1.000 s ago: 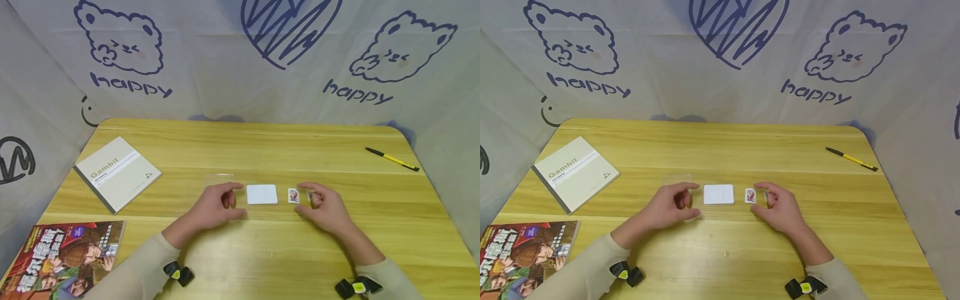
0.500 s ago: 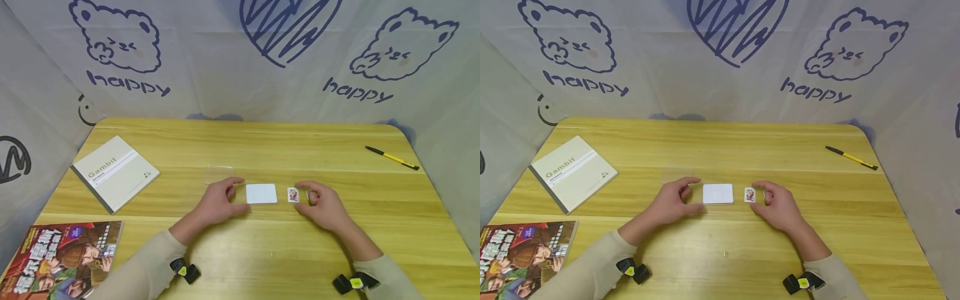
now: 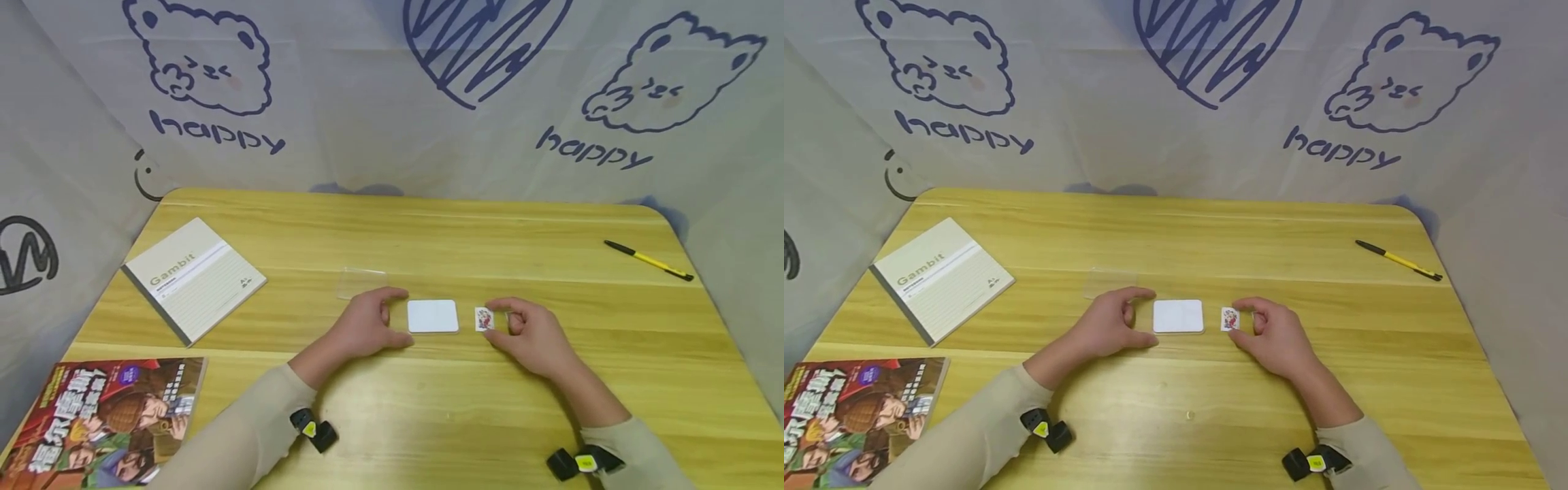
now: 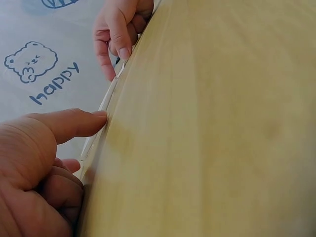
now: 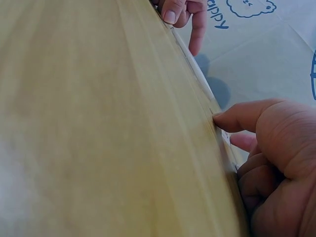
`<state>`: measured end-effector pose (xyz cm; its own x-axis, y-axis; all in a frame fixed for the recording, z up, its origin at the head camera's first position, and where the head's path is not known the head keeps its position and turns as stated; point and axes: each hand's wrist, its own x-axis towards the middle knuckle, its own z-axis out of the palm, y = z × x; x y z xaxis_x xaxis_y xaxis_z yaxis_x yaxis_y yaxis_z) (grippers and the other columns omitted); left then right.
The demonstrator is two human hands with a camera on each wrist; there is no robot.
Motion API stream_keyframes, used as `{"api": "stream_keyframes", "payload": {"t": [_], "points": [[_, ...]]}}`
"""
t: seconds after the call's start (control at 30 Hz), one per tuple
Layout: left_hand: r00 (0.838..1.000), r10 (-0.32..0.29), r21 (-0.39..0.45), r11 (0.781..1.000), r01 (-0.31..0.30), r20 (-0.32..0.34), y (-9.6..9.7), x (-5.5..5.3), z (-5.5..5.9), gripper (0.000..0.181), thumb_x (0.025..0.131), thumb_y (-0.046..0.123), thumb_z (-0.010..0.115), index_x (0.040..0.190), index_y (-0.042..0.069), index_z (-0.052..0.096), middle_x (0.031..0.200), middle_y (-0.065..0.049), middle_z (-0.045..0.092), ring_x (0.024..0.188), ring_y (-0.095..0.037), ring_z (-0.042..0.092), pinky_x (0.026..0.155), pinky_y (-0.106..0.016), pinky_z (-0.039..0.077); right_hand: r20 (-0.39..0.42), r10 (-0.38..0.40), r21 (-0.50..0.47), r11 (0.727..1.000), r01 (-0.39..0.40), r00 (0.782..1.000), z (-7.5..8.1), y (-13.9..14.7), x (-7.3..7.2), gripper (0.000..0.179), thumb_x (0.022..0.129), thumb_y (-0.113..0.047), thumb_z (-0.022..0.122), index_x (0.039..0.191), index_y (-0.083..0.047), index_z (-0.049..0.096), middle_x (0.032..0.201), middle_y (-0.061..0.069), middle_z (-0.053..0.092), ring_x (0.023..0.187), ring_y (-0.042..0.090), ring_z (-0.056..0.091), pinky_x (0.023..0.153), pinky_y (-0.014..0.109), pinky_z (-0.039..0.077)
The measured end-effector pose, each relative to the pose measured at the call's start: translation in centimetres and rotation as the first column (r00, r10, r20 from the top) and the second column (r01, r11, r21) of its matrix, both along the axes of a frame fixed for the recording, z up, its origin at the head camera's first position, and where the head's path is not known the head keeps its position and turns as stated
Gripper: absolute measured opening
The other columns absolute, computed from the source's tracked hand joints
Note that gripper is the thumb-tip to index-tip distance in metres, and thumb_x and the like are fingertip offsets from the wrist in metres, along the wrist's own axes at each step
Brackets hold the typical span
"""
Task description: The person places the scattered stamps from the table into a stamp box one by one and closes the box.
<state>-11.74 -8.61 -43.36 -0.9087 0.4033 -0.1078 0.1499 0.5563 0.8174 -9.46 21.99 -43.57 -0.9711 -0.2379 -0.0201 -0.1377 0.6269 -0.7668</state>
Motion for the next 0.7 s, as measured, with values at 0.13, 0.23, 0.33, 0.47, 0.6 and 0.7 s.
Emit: {"api": "stream_keyframes", "payload": {"t": [0.13,0.23,0.33,0.47,0.6,0.7], "points": [[1.000,-0.005,-0.002,1.000,0.005,0.004,0.10,-0.04,0.14,0.067,0.073,0.019,0.091,0.132,0.004,0.062,0.061,0.002,0.044,0.053,-0.011,0.037,0.054,-0.029,0.036,0.003,-0.005,0.005,1.000,0.005,1.000,0.05,-0.05,-0.01,0.036,0.085,-0.015,0.081,0.119,-0.006,0.069,0.057,-0.006,0.031,0.052,0.010,0.028,0.068,0.034,0.039],[1.000,-0.004,-0.002,1.000,0.004,0.006,0.11,-0.04,0.20,0.064,0.074,0.019,0.090,0.130,0.004,0.063,0.062,0.002,0.044,0.054,-0.011,0.038,0.054,-0.029,0.036,-0.001,-0.008,0.008,1.000,0.008,1.000,-0.01,-0.07,-0.05,0.036,0.085,-0.016,0.082,0.117,-0.006,0.069,0.058,-0.006,0.031,0.053,0.010,0.029,0.070,0.034,0.040],[1.000,0.000,0.003,1.000,0.000,0.009,0.11,-0.08,0.17,0.062,0.075,0.019,0.090,0.129,0.004,0.063,0.062,0.001,0.045,0.054,-0.011,0.039,0.053,-0.028,0.036,-0.003,-0.014,0.010,1.000,0.014,1.000,-0.11,-0.04,-0.07,0.036,0.085,-0.018,0.082,0.116,-0.006,0.069,0.058,-0.006,0.031,0.053,0.010,0.028,0.070,0.034,0.039],[1.000,0.001,0.000,1.000,-0.001,0.000,0.13,-0.14,0.00,0.061,0.076,0.020,0.089,0.129,0.005,0.064,0.062,0.001,0.045,0.053,-0.011,0.038,0.053,-0.028,0.036,0.005,-0.026,0.002,1.000,0.026,1.000,-0.17,0.00,-0.09,0.037,0.084,-0.019,0.083,0.116,-0.006,0.069,0.058,-0.006,0.030,0.053,0.010,0.028,0.069,0.033,0.039],[1.000,0.000,-0.007,1.000,0.000,-0.015,0.15,-0.19,-0.11,0.060,0.076,0.021,0.089,0.128,0.006,0.064,0.061,0.002,0.045,0.053,-0.010,0.038,0.052,-0.028,0.036,0.015,-0.035,-0.016,0.999,0.036,0.999,-0.11,0.00,-0.04,0.037,0.084,-0.020,0.083,0.115,-0.006,0.069,0.059,-0.006,0.029,0.053,0.010,0.027,0.069,0.032,0.039],[1.000,-0.002,-0.006,1.000,0.002,-0.019,0.15,-0.21,-0.18,0.058,0.077,0.020,0.089,0.128,0.006,0.065,0.061,0.002,0.045,0.053,-0.010,0.039,0.052,-0.028,0.036,0.018,-0.042,-0.032,0.999,0.042,0.999,0.02,-0.03,0.07,0.037,0.084,-0.020,0.083,0.115,-0.006,0.070,0.059,-0.005,0.028,0.053,0.010,0.027,0.068,0.030,0.039]]}}
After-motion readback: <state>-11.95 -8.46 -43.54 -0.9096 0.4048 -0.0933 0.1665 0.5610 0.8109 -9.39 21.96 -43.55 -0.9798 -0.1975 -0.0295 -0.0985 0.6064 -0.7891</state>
